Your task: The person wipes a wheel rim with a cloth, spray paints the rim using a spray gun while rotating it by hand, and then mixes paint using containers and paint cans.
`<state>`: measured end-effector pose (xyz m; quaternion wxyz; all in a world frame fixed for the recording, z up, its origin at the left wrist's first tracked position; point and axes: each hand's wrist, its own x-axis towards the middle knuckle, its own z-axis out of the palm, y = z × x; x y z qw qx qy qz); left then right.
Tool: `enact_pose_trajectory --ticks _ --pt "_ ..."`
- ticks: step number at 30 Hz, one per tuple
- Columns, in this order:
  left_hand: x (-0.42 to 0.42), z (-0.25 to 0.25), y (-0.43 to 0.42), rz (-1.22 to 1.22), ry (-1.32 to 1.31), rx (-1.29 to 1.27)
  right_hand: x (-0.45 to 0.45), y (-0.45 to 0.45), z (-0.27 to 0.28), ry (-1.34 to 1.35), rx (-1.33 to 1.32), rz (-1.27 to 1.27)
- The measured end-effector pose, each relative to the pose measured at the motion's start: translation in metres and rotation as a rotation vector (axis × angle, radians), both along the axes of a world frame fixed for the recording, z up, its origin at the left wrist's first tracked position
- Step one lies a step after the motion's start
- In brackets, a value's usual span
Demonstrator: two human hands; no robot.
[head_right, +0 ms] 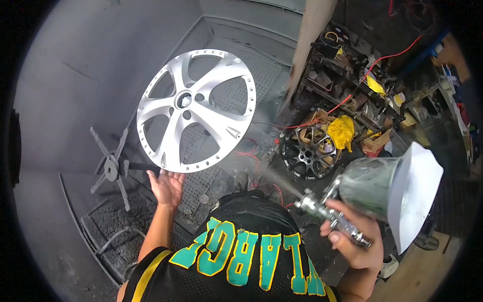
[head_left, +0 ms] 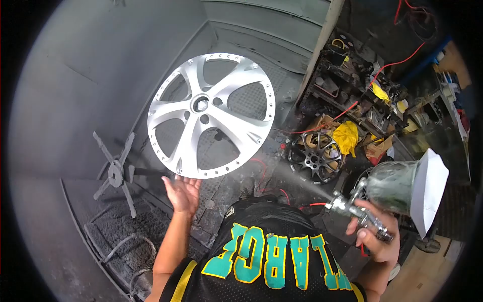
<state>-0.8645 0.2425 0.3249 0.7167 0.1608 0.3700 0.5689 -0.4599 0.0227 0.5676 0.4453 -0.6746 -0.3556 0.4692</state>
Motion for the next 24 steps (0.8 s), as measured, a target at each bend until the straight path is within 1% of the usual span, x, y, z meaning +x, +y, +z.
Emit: enact_pose_trajectory --ticks 2,3,4,5,7,9,10,11,14,15,16,17,19,20,22,24 --pt "-0.012 0.01 0.016 0.018 0.107 -0.052 0.004 0.001 -0.003 -0.051 0.031 -0.077" --pt "-0.039 0.004 0.022 0.012 0.118 -0.031 -0.014 -0.002 -0.004 -0.077 0.043 -0.132" --pt "-0.054 -0.003 0.033 -0.016 0.117 0.004 -0.01 0.0 -0.005 -0.104 0.051 -0.149" --pt "-0.059 -0.001 0.042 -0.043 0.117 0.038 -0.006 0.003 -0.004 -0.103 0.052 -0.152" --pt "-0.057 0.001 0.053 -0.011 0.147 0.059 0.008 0.009 -0.003 -0.097 0.082 -0.198" --pt "-0.048 0.004 0.06 0.174 0.139 0.05 0.021 0.01 -0.006 -0.092 0.098 -0.195" --pt "-0.074 -0.003 0.054 0.314 0.122 -0.009 -0.016 0.001 -0.008 -0.11 0.113 -0.204" --pt "-0.066 -0.005 0.051 0.312 0.124 -0.009 -0.012 0.002 -0.007 -0.109 0.115 -0.211" --pt "-0.037 -0.016 0.021 0.146 -0.042 -0.014 0.0 0.005 -0.007 -0.113 0.138 -0.231" --pt "-0.013 -0.011 0.007 0.159 -0.062 -0.058 0.002 0.006 -0.008 -0.111 0.137 -0.232" --pt "0.001 -0.014 -0.009 0.031 -0.145 -0.045 0.004 0.007 -0.01 -0.132 0.171 -0.261" --pt "-0.003 -0.014 -0.027 -0.056 -0.142 -0.041 -0.021 0.004 -0.012 -0.163 0.211 -0.29" --pt "0.023 -0.012 -0.048 -0.186 -0.228 -0.003 -0.019 0.007 -0.011 -0.163 0.209 -0.3" --pt "0.039 -0.006 -0.05 -0.179 -0.225 -0.008 -0.013 0.007 -0.011 -0.117 0.19 -0.268" --pt "0.048 0.003 -0.048 -0.069 -0.182 0.057 -0.021 0.002 -0.009 -0.017 0.128 -0.211" --pt "0.024 -0.001 -0.039 -0.046 -0.186 0.056 -0.04 -0.005 -0.008 0.107 0.08 -0.167"
